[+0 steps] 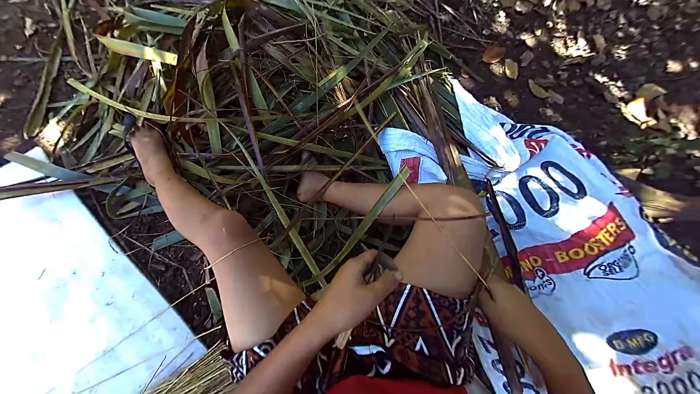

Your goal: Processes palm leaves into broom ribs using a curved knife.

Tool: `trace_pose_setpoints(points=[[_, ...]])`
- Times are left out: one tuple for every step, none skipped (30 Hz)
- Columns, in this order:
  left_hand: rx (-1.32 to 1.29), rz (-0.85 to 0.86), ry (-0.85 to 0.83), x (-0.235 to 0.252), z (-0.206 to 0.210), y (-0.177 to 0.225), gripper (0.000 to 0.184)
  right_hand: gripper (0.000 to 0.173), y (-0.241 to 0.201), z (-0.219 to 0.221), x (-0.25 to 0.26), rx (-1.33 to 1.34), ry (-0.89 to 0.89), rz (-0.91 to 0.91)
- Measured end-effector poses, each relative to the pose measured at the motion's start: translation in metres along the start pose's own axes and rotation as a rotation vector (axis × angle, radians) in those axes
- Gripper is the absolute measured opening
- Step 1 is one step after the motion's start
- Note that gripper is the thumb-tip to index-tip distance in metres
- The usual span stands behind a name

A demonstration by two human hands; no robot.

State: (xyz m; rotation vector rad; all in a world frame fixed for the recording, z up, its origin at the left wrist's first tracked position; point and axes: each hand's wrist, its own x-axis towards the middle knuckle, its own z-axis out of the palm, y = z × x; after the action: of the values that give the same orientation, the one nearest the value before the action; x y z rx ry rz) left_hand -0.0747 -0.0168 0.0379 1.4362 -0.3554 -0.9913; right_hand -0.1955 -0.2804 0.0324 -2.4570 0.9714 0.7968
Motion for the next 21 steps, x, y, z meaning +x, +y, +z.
trace_pose_setpoints(points=[[0.019,0.000,0.059,0.006,0.002,0.004,0.018,0.031,-0.007,-0.006,-0.004,0.012,0.027,-0.034],[0.023,0.002,0.114,0.009,0.002,0.007,0.021,0.031,-0.014,-0.009,-0.010,0.053,0.071,-0.105],[0.023,-0.002,0.164,0.012,0.002,0.010,0.026,0.031,-0.022,-0.009,-0.016,0.121,0.131,-0.212],[0.026,-0.012,0.198,0.015,0.001,0.013,0.034,0.030,-0.032,-0.007,-0.022,0.200,0.202,-0.339],[0.037,-0.020,0.210,0.018,0.001,0.014,0.043,0.029,-0.048,-0.006,-0.031,0.276,0.217,-0.429],[0.046,-0.010,0.210,0.020,0.002,0.015,0.049,0.028,-0.068,-0.005,-0.037,0.326,0.191,-0.505],[0.049,0.025,0.209,0.020,0.002,0.015,0.049,0.028,-0.088,-0.004,-0.041,0.366,0.119,-0.561],[0.043,0.082,0.225,0.020,0.002,0.014,0.043,0.030,-0.108,-0.002,-0.042,0.395,0.034,-0.600],[0.032,0.137,0.258,0.019,0.000,0.014,0.033,0.038,-0.125,-0.001,-0.043,0.423,-0.036,-0.634],[0.017,0.179,0.304,0.017,-0.005,0.016,0.022,0.043,-0.136,0.003,-0.043,0.444,-0.077,-0.677],[0.005,0.211,0.352,0.013,-0.013,0.018,0.014,0.041,-0.140,0.008,-0.043,0.465,-0.107,-0.723],[0.000,0.235,0.407,0.009,-0.024,0.021,0.012,0.036,-0.138,0.014,-0.042,0.500,-0.135,-0.770],[0.003,0.252,0.464,0.003,-0.036,0.024,0.011,0.032,-0.132,0.021,-0.042,0.535,-0.174,-0.809],[-0.002,0.258,0.522,-0.002,-0.048,0.028,0.011,0.029,-0.124,0.027,-0.041,0.567,-0.214,-0.840],[-0.007,0.260,0.584,-0.005,-0.058,0.032,0.011,0.027,-0.116,0.032,-0.039,0.588,-0.254,-0.867],[-0.009,0.274,0.637,-0.007,-0.065,0.035,0.011,0.027,-0.107,0.035,-0.037,0.601,-0.301,-0.879],[-0.015,0.301,0.681,-0.008,-0.071,0.036,0.011,0.027,-0.100,0.038,-0.036,0.625,-0.336,-0.877],[-0.031,0.326,0.711,-0.008,-0.077,0.037,0.011,0.026,-0.095,0.042,-0.036,0.668,-0.355,-0.876],[-0.050,0.342,0.729,-0.009,-0.081,0.039,0.012,0.026,-0.092,0.046,-0.035,0.731,-0.353,-0.882],[-0.070,0.355,0.738,-0.009,-0.082,0.039,0.014,0.027,-0.090,0.050,-0.034,0.808,-0.335,-0.888],[-0.080,0.370,0.724,-0.010,-0.079,0.036,0.016,0.031,-0.090,0.052,-0.034,0.886,-0.310,-0.886]])
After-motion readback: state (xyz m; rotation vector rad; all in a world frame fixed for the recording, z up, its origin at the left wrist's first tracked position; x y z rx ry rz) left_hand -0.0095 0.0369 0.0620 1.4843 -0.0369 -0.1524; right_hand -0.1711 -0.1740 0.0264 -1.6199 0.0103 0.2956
